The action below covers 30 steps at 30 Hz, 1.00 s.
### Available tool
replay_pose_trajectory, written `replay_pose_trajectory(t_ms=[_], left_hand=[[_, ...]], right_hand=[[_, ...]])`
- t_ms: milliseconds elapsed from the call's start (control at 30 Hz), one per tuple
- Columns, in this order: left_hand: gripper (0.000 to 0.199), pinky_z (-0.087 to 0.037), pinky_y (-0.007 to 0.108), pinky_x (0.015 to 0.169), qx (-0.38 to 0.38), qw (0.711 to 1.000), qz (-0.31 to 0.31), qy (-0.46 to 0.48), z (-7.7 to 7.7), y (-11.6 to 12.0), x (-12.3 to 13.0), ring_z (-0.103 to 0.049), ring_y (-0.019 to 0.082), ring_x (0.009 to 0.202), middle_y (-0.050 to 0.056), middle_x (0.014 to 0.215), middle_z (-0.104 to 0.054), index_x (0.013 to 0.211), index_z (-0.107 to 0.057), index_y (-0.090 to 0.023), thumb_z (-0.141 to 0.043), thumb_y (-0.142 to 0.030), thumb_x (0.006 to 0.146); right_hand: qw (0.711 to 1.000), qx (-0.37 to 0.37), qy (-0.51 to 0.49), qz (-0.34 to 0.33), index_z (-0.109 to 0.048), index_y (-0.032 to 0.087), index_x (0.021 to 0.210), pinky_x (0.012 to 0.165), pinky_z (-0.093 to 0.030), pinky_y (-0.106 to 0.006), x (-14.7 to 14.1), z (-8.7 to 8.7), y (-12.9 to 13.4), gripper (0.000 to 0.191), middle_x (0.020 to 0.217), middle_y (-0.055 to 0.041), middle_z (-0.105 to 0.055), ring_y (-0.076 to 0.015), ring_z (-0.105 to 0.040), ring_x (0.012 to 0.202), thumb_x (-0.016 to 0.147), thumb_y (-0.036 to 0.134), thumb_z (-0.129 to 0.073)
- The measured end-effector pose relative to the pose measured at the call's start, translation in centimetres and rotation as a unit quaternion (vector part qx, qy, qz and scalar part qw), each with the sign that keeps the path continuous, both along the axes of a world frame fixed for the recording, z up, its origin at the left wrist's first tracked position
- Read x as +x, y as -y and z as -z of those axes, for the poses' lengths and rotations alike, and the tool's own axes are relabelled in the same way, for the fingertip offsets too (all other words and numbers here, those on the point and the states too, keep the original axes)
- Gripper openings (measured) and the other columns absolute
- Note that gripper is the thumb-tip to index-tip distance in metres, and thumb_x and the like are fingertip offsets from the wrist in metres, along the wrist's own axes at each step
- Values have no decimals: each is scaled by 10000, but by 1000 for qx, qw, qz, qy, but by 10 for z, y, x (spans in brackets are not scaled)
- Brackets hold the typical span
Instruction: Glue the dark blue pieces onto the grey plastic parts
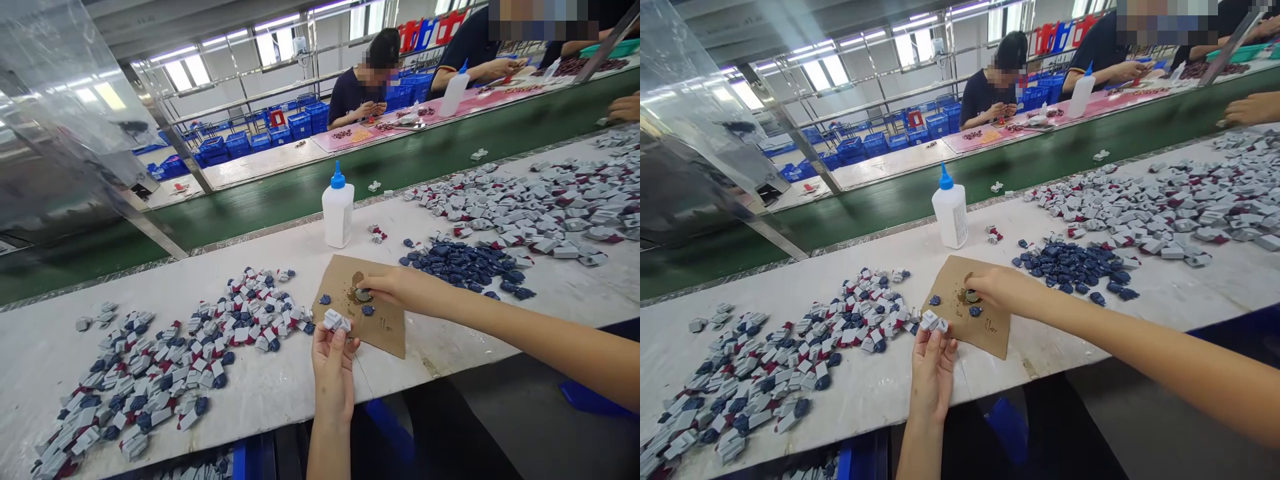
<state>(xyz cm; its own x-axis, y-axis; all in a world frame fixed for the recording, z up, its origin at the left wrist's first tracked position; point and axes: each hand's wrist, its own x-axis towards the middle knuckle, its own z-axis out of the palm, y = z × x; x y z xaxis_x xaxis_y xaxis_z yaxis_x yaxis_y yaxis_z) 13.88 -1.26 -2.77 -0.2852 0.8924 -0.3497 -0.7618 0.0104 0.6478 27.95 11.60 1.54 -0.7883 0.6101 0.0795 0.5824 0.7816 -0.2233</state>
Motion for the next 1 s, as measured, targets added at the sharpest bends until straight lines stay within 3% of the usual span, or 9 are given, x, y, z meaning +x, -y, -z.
replay_pose_trajectory(t_ms=[133, 300, 433, 533, 600, 733, 1000], left_hand=[[230, -490, 193, 671, 2, 1000, 14, -1, -3, 1, 0, -625, 143, 886, 19, 893, -654, 865, -586, -183, -697, -228, 669], [220, -489, 208, 689, 9, 999, 30, -11, -4, 1, 0, -628, 170, 912, 51, 944, -671, 866, -592, -169, -687, -235, 679], [217, -482, 227, 719, 10, 1000, 28, -5, -3, 0, 0, -608, 182, 964, 52, 985, -666, 856, -585, -182, -692, -220, 671], [214, -476, 219, 724, 12, 1000, 17, -4, -2, -1, 0, -593, 165, 982, 30, 988, -661, 848, -589, -193, -696, -198, 663], [216, -475, 198, 692, 9, 1000, 8, -5, -1, -1, 0, -609, 126, 902, 1, 924, -664, 840, -594, -201, -702, -190, 654], [186, -467, 164, 623, 12, 1000, 3, -5, 1, -1, 1, -593, 59, 714, -41, 802, -642, 795, -590, -202, -703, -170, 651], [187, -460, 163, 600, 9, 1000, 4, -2, -2, 0, 0, -576, 61, 697, -40, 790, -621, 761, -587, -192, -718, -175, 629]], right_hand=[[1000, 10, 18, -17, -628, 201, 940, 574, -433, -257, -6, 6, -5, 258, 992, -70, -625, -192, -604, 788, 802, 137, -420], [1000, 13, 16, -9, -604, 165, 850, 576, -423, -275, -9, 14, -3, 201, 840, -81, -622, -196, -584, 732, 792, 119, -417], [996, -18, -83, 6, -596, 185, 870, 579, -437, -261, -6, -1, 4, 160, 835, -63, -629, -174, -580, 720, 808, 196, -449], [969, -101, -223, 31, -624, 192, 884, 559, -459, -239, -6, -20, 18, 168, 823, -45, -652, -144, -587, 670, 793, 263, -502], [955, -135, -262, 26, -644, 193, 885, 555, -470, -236, -8, -30, 28, 176, 818, -38, -664, -142, -594, 674, 777, 276, -532], [947, -152, -284, 0, -657, 199, 875, 552, -470, -239, -14, -33, 41, 170, 796, -33, -669, -150, -600, 703, 775, 265, -537], [955, -164, -248, -15, -642, 174, 832, 553, -449, -242, -21, -29, 44, 159, 745, -42, -665, -147, -591, 657, 780, 270, -527]])
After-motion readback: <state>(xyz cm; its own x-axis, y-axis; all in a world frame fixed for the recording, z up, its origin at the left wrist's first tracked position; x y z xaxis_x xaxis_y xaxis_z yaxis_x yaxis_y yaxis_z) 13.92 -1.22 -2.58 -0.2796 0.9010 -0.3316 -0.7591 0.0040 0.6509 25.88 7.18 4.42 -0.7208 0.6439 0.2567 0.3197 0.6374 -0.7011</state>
